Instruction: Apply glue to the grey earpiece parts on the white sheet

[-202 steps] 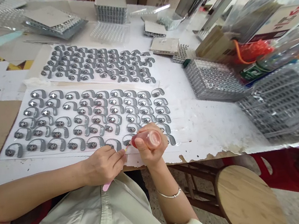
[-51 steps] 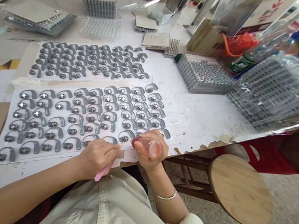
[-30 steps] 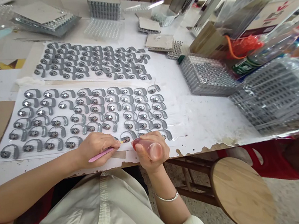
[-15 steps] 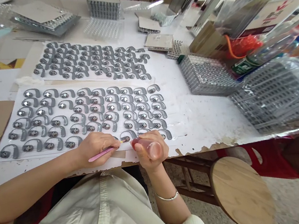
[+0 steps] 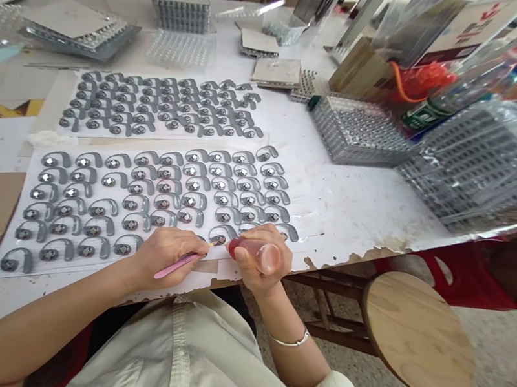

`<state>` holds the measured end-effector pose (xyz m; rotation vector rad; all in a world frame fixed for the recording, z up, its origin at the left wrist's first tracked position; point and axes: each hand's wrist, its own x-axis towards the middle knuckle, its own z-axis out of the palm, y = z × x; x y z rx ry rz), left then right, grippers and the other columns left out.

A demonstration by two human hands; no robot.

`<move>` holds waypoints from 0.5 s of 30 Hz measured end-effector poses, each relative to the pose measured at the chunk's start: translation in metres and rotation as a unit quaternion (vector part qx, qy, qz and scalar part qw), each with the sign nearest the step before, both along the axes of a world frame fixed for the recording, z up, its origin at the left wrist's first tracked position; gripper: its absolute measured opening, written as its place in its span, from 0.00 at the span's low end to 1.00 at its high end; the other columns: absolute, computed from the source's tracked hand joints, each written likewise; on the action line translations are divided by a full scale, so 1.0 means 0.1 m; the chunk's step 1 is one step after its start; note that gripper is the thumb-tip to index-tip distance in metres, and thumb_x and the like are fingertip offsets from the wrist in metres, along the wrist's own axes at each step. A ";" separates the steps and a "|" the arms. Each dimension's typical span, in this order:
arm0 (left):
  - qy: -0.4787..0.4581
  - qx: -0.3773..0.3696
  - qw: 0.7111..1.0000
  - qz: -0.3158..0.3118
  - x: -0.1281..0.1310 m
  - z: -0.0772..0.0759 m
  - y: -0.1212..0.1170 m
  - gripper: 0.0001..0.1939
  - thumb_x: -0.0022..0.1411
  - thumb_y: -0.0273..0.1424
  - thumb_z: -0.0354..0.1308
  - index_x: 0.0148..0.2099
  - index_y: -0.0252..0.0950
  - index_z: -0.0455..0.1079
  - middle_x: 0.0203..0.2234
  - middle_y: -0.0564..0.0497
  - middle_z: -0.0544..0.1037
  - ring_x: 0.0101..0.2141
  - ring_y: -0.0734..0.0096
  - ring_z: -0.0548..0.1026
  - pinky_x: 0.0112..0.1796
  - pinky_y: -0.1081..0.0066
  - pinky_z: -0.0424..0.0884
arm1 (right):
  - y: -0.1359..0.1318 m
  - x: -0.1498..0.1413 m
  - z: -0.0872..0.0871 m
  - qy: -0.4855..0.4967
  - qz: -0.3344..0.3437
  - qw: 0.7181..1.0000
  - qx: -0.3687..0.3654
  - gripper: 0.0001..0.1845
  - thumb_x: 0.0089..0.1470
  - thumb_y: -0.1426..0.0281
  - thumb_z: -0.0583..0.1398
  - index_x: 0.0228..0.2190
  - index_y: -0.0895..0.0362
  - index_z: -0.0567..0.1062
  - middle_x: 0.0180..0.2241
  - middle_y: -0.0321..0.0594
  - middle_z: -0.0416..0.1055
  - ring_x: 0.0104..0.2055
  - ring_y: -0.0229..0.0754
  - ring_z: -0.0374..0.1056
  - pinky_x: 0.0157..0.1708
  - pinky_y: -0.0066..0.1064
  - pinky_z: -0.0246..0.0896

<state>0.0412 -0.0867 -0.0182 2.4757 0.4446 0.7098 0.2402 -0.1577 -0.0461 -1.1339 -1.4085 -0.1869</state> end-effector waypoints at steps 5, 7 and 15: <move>0.007 0.002 1.000 0.000 0.00 0.00 0.00 0.09 0.59 0.24 0.49 0.37 0.34 0.71 0.28 0.52 0.79 0.28 0.73 0.76 0.28 0.75 0.67 | 0.02 -0.02 0.02 -0.009 -0.004 1.000 0.009 0.08 0.53 0.65 0.61 0.32 0.57 0.71 0.26 0.37 0.71 0.27 0.40 0.67 0.24 0.36 0.64; 0.012 -0.003 1.000 -0.001 0.00 0.00 0.01 0.10 0.59 0.24 0.49 0.37 0.34 0.72 0.28 0.51 0.79 0.28 0.73 0.76 0.28 0.75 0.67 | 0.02 -0.03 0.03 -0.012 -0.003 1.000 0.015 0.08 0.53 0.66 0.61 0.32 0.57 0.71 0.26 0.37 0.71 0.27 0.40 0.67 0.24 0.35 0.64; 0.001 -0.007 1.000 -0.004 0.00 -0.01 0.01 0.09 0.59 0.24 0.49 0.35 0.35 0.71 0.27 0.52 0.79 0.27 0.73 0.76 0.28 0.75 0.67 | 0.03 -0.02 0.02 -0.007 0.010 1.000 0.013 0.07 0.53 0.67 0.62 0.33 0.57 0.71 0.27 0.38 0.72 0.28 0.40 0.67 0.26 0.36 0.64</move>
